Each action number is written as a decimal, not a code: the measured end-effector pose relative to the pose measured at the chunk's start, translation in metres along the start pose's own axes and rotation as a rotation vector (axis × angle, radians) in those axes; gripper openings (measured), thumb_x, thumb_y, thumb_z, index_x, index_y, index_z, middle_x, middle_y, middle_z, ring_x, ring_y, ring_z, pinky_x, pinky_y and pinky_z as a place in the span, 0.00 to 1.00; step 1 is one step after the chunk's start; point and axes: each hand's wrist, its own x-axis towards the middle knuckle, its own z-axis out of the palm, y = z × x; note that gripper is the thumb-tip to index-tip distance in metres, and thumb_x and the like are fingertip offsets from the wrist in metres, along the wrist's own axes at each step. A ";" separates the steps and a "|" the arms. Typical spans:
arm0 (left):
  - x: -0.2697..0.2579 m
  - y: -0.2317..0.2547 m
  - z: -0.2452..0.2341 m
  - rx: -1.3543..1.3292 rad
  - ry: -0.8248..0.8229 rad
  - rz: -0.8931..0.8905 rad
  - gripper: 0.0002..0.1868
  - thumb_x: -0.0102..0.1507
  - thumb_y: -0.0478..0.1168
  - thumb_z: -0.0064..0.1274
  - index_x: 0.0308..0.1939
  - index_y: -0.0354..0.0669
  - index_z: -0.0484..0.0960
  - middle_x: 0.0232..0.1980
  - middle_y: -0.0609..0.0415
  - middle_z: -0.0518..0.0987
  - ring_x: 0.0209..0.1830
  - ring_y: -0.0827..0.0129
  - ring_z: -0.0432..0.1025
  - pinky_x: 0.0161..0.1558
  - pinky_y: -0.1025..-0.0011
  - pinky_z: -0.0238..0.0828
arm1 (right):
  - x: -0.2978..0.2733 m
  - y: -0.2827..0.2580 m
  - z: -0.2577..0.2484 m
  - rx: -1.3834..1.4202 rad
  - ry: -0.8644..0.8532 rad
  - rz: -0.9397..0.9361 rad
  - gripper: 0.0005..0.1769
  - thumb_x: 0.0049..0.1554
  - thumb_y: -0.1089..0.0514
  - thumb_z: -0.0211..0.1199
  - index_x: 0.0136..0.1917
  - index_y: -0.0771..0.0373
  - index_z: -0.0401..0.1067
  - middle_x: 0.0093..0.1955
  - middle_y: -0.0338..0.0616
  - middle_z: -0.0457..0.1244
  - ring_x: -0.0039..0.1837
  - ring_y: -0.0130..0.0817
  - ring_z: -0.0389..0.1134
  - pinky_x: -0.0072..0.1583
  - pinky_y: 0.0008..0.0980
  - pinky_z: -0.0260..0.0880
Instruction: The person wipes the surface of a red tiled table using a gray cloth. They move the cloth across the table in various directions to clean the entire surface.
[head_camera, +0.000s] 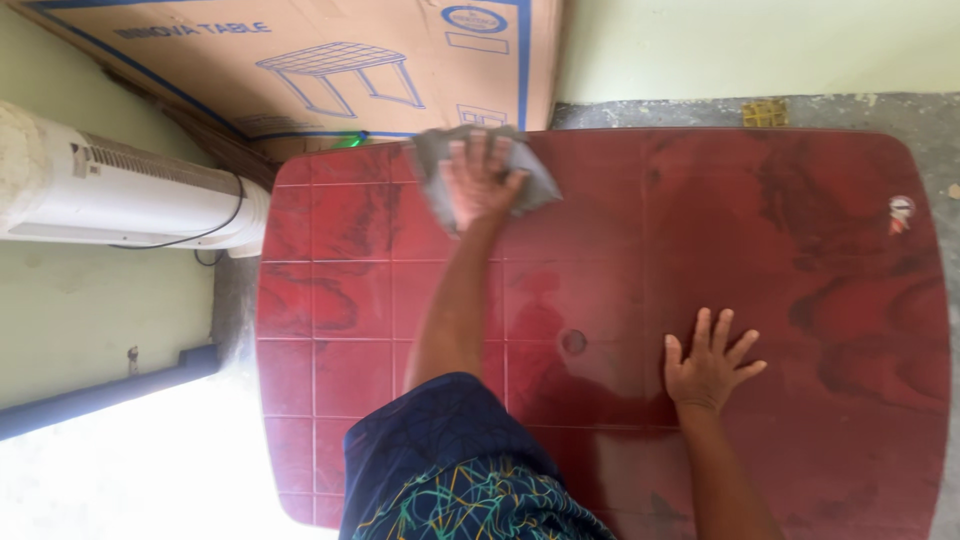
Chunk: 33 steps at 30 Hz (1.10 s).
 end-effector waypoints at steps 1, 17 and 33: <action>0.004 -0.034 0.000 -0.044 0.020 -0.065 0.41 0.65 0.73 0.36 0.81 0.75 0.48 0.86 0.62 0.39 0.85 0.52 0.33 0.79 0.44 0.27 | -0.001 -0.001 -0.001 0.001 -0.001 0.001 0.43 0.62 0.34 0.52 0.85 0.51 0.53 0.89 0.49 0.42 0.86 0.73 0.35 0.71 0.90 0.30; -0.259 -0.353 0.105 -0.141 0.181 -0.525 0.40 0.68 0.69 0.30 0.82 0.62 0.53 0.85 0.48 0.46 0.83 0.37 0.38 0.76 0.40 0.34 | -0.002 -0.004 -0.011 0.026 -0.023 -0.027 0.42 0.65 0.36 0.51 0.86 0.55 0.53 0.90 0.53 0.42 0.85 0.76 0.34 0.71 0.90 0.29; -0.477 -0.083 0.174 -0.043 0.222 -0.388 0.40 0.65 0.69 0.35 0.79 0.62 0.60 0.83 0.37 0.51 0.81 0.26 0.40 0.71 0.28 0.40 | 0.006 0.002 -0.032 0.151 0.011 -0.056 0.43 0.64 0.31 0.49 0.83 0.54 0.51 0.87 0.53 0.41 0.83 0.69 0.41 0.70 0.82 0.40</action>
